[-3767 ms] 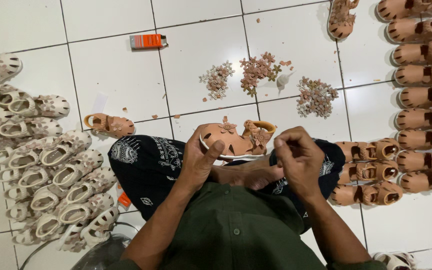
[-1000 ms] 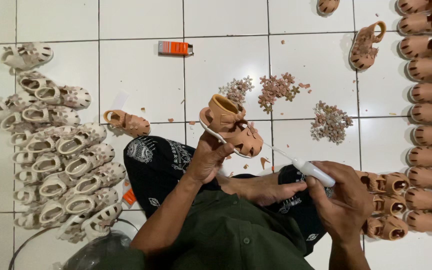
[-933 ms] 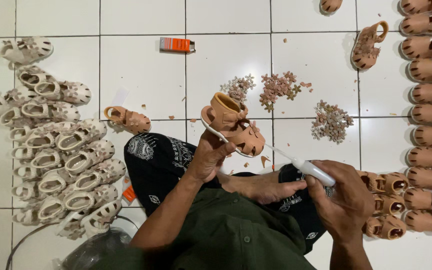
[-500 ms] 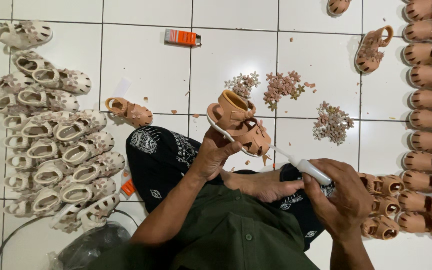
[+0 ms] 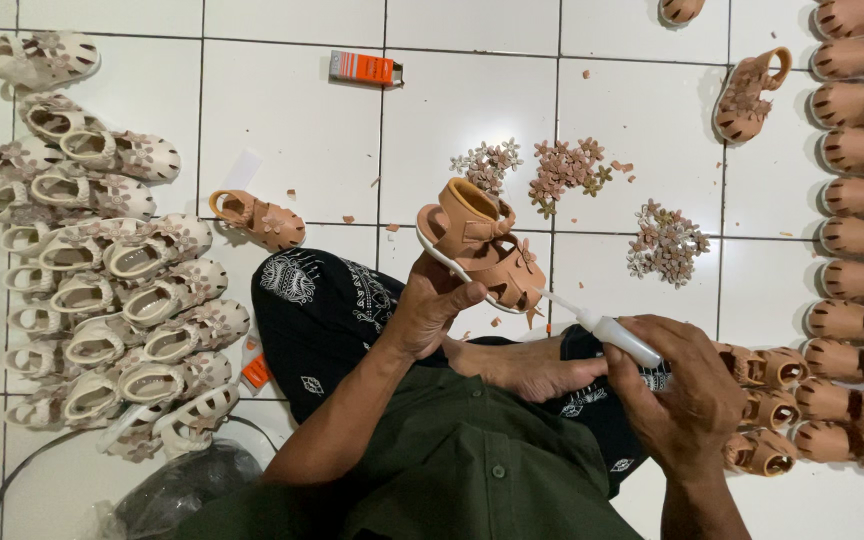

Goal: The person sits on a tiled floor and decorates small children's shoes by applying glue and attaching flower-shaped embellishments. They handle multiple shoes, pick up decorations, apply adhesive, and press the pieces onto the shoe surface.

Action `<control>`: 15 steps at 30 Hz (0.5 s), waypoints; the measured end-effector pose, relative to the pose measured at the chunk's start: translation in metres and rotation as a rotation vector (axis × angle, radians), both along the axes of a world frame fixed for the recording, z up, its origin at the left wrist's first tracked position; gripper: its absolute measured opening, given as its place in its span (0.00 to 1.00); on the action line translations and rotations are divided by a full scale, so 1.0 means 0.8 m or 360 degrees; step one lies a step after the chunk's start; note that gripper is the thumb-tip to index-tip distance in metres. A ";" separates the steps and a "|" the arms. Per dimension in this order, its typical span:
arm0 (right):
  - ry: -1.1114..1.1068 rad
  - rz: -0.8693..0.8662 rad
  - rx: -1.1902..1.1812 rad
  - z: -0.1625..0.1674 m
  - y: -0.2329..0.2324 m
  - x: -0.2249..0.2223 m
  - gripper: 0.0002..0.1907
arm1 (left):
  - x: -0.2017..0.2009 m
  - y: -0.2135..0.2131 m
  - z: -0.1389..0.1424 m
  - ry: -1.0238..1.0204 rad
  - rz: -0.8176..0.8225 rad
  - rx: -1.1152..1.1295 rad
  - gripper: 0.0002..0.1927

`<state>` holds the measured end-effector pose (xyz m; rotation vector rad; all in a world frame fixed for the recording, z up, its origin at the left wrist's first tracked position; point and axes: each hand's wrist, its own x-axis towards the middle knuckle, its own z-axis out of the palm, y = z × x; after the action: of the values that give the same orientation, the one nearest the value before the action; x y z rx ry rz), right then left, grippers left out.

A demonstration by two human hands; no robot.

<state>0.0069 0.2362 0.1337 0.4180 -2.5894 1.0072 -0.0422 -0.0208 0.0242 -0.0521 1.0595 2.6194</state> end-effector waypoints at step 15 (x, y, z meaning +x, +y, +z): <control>0.0297 0.0107 0.0009 -0.010 0.006 0.002 0.19 | 0.001 0.002 -0.004 -0.0032 -0.0015 0.0085 0.45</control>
<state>0.0086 0.2408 0.1255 0.5754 -2.4265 0.9354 -0.0410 -0.0193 0.0211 -0.0616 0.9805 2.6317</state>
